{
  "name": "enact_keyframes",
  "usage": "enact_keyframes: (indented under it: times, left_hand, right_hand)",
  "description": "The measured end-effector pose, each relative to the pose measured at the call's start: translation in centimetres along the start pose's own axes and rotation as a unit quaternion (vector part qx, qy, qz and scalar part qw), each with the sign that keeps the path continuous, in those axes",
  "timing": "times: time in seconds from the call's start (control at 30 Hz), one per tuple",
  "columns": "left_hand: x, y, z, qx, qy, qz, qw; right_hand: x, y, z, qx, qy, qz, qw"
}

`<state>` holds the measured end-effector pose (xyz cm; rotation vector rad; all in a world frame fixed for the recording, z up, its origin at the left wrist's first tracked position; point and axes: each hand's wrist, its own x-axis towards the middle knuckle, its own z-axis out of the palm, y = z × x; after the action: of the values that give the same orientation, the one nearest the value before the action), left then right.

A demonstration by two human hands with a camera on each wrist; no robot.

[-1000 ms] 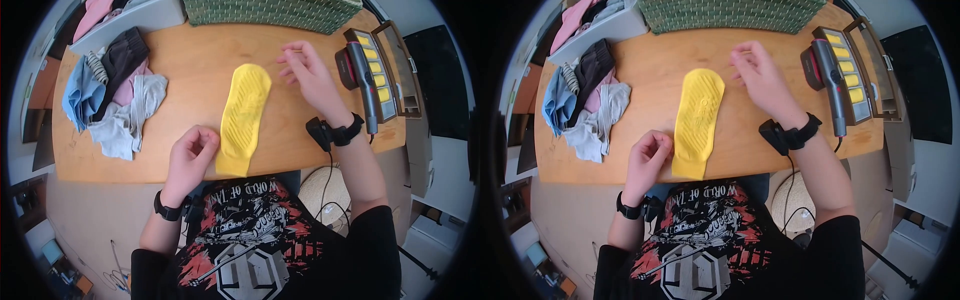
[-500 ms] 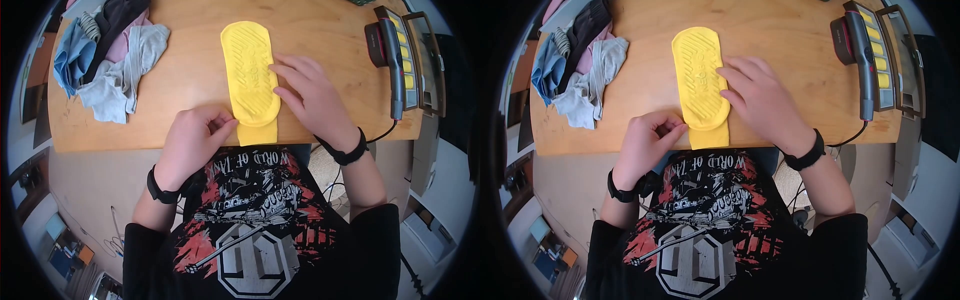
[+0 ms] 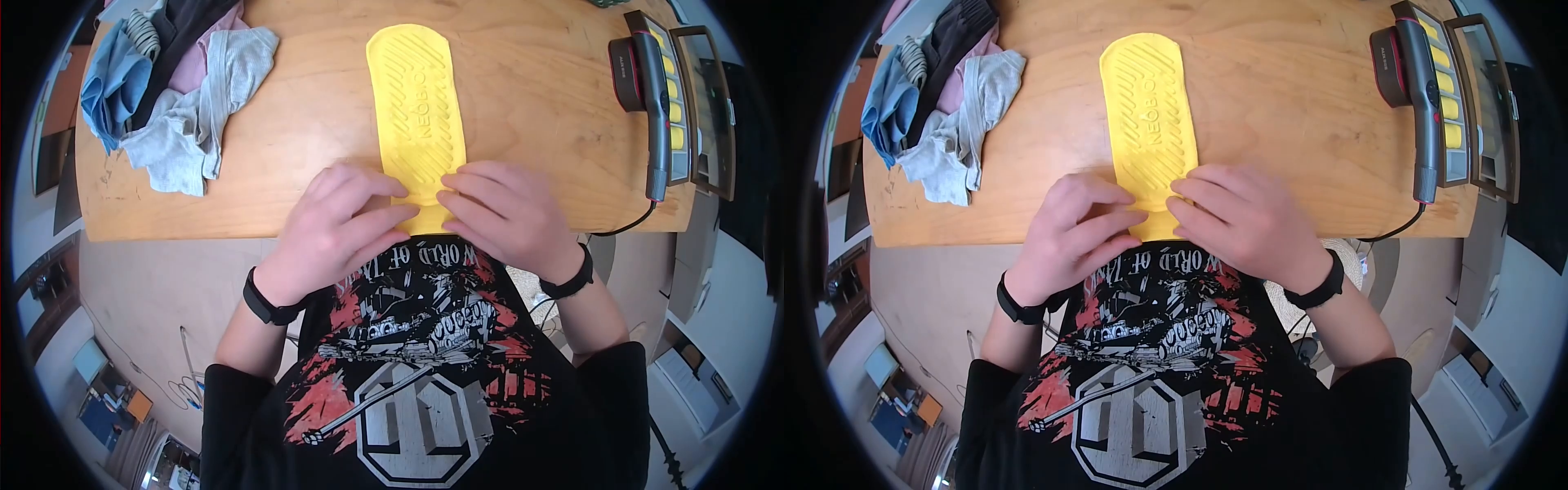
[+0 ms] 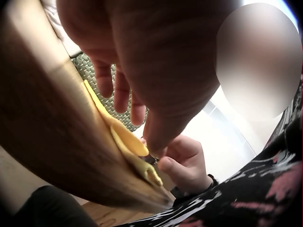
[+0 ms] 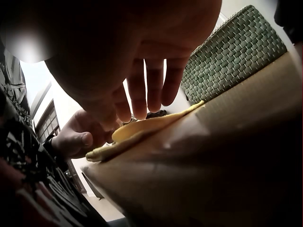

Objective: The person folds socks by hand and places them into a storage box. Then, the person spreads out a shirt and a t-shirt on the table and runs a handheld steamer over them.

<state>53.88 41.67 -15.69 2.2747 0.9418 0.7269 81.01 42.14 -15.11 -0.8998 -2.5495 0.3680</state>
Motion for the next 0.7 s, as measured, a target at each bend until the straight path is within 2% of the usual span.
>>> enact_keyframes:
  times: [0.13,0.27,0.33,0.37,0.43,0.57,0.63,0.7]
  left_hand:
    - [-0.8,-0.1,-0.2,0.057,-0.072,0.023,0.995]
    - [-1.7,-0.7,0.9,0.108,-0.066,0.067,0.99]
    - [-1.7,-0.7,1.2,0.089,-0.011,0.066,0.994]
    - [-1.6,-0.6,1.2,0.089,-0.011,0.067,0.994]
    - [-1.1,-0.3,1.2,0.087,-0.024,0.024,0.996]
    - [-0.8,0.2,1.5,0.07,-0.005,0.0,0.998]
    - [-0.3,0.4,1.7,0.038,0.042,-0.036,0.998]
    - [0.1,0.4,1.8,0.021,0.054,-0.052,0.997]
  right_hand:
    - [-0.7,-0.5,-0.1,-0.006,-0.041,0.0,0.999]
    - [-1.8,-0.7,0.6,-0.037,-0.035,-0.008,0.999]
    - [-1.8,-1.0,0.9,-0.055,-0.014,-0.006,0.998]
    - [-1.7,-1.1,1.0,-0.055,-0.014,-0.006,0.998]
    - [-1.7,-1.1,1.2,-0.051,0.006,-0.01,0.999]
    - [-1.8,-0.4,1.5,-0.055,0.028,-0.019,0.998]
    - [-1.5,-0.6,1.7,-0.01,0.046,0.03,0.998]
    - [-1.0,-1.0,1.7,0.019,0.058,0.064,0.996]
